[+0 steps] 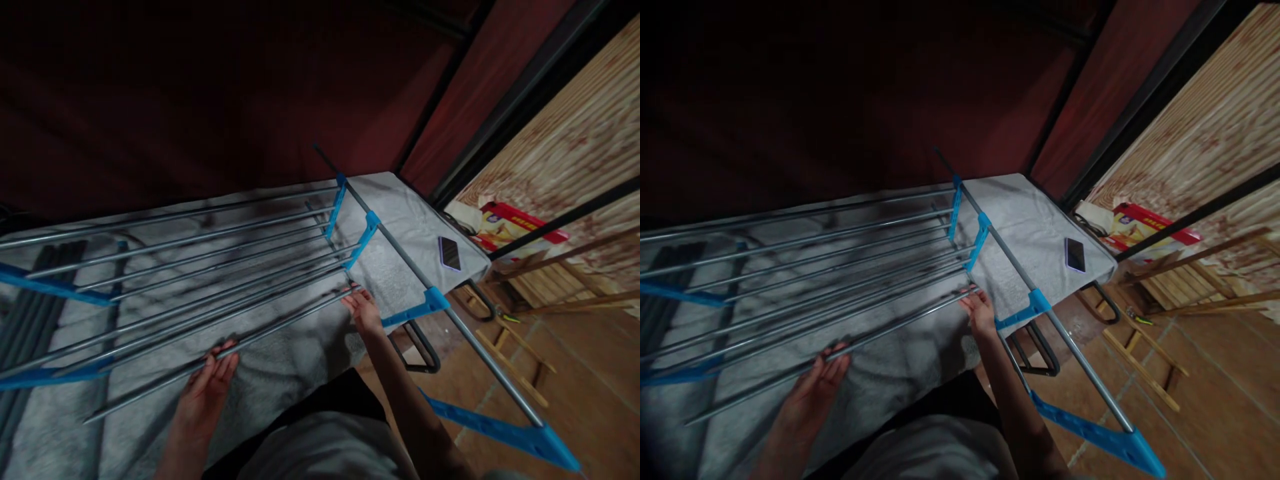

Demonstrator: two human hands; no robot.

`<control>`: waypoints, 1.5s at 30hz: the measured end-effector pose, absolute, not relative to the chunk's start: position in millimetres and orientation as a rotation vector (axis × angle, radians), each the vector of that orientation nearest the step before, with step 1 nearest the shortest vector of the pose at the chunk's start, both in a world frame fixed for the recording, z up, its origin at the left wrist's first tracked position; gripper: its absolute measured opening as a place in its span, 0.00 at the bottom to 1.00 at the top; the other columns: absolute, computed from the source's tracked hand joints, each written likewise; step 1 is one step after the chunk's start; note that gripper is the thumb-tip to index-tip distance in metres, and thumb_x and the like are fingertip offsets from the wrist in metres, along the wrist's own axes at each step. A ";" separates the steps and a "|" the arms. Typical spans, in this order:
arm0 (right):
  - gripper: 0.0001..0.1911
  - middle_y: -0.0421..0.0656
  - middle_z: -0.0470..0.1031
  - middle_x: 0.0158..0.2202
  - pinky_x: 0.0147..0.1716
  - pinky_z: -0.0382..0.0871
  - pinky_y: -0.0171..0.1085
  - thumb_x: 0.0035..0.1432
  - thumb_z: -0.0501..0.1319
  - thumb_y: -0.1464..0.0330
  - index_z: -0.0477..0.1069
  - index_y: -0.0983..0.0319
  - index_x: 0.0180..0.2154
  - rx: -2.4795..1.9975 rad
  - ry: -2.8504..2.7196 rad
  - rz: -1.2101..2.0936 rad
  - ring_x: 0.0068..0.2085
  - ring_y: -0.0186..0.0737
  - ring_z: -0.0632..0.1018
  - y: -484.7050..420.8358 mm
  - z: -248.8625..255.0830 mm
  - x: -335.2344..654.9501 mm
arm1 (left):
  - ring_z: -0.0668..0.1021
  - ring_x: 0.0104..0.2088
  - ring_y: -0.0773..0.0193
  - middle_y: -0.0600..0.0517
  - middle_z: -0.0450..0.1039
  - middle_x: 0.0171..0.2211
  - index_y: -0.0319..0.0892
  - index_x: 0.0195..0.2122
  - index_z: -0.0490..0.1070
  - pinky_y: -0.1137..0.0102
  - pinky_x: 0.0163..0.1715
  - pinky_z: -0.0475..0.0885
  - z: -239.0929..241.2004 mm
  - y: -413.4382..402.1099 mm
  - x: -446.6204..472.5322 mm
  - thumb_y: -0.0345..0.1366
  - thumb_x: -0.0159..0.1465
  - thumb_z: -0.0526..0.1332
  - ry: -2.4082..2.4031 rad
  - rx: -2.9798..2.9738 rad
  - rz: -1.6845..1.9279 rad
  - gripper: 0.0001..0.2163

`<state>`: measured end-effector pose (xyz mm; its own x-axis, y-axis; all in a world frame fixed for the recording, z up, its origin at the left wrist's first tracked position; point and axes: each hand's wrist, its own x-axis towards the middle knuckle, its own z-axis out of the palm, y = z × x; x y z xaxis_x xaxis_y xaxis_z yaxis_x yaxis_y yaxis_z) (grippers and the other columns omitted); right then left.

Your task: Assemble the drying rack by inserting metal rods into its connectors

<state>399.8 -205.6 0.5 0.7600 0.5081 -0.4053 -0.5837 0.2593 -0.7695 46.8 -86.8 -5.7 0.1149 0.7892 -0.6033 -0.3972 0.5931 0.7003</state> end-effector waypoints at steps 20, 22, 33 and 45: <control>0.15 0.36 0.86 0.35 0.38 0.83 0.38 0.57 0.74 0.59 0.75 0.54 0.43 -1.175 0.081 0.702 0.33 0.37 0.86 -202.5 -4.6 392.2 | 0.87 0.43 0.61 0.53 0.86 0.41 0.45 0.33 0.81 0.69 0.45 0.85 9.3 -94.5 53.8 0.39 0.59 0.80 1.029 0.399 1.058 0.09; 0.14 0.37 0.86 0.35 0.38 0.83 0.38 0.57 0.74 0.59 0.75 0.55 0.42 -1.195 0.090 0.699 0.33 0.38 0.86 -203.3 -3.7 392.7 | 0.87 0.43 0.60 0.54 0.86 0.40 0.45 0.28 0.80 0.67 0.46 0.85 9.1 -97.4 55.0 0.39 0.52 0.83 0.996 0.379 1.085 0.13; 0.14 0.37 0.86 0.37 0.45 0.83 0.39 0.52 0.76 0.65 0.75 0.56 0.38 -1.102 0.079 0.737 0.41 0.39 0.87 -205.6 1.1 392.2 | 0.88 0.38 0.56 0.53 0.84 0.30 0.43 0.22 0.74 0.67 0.39 0.84 9.0 -104.9 67.2 0.39 0.47 0.85 1.091 0.265 1.102 0.18; 0.19 0.31 0.76 0.24 0.39 0.82 0.35 0.52 0.78 0.61 0.68 0.56 0.30 -1.177 0.106 0.662 0.28 0.32 0.80 -208.9 -4.7 409.1 | 0.87 0.40 0.59 0.49 0.86 0.39 0.42 0.27 0.77 0.67 0.43 0.84 10.4 -101.8 62.9 0.35 0.53 0.80 1.051 0.250 1.196 0.12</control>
<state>409.1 -208.9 -4.7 0.8077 0.4240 -0.4096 -0.5305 0.2198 -0.8187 62.9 -101.8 10.4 -0.0161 0.8469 -0.5316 -0.6362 0.4014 0.6588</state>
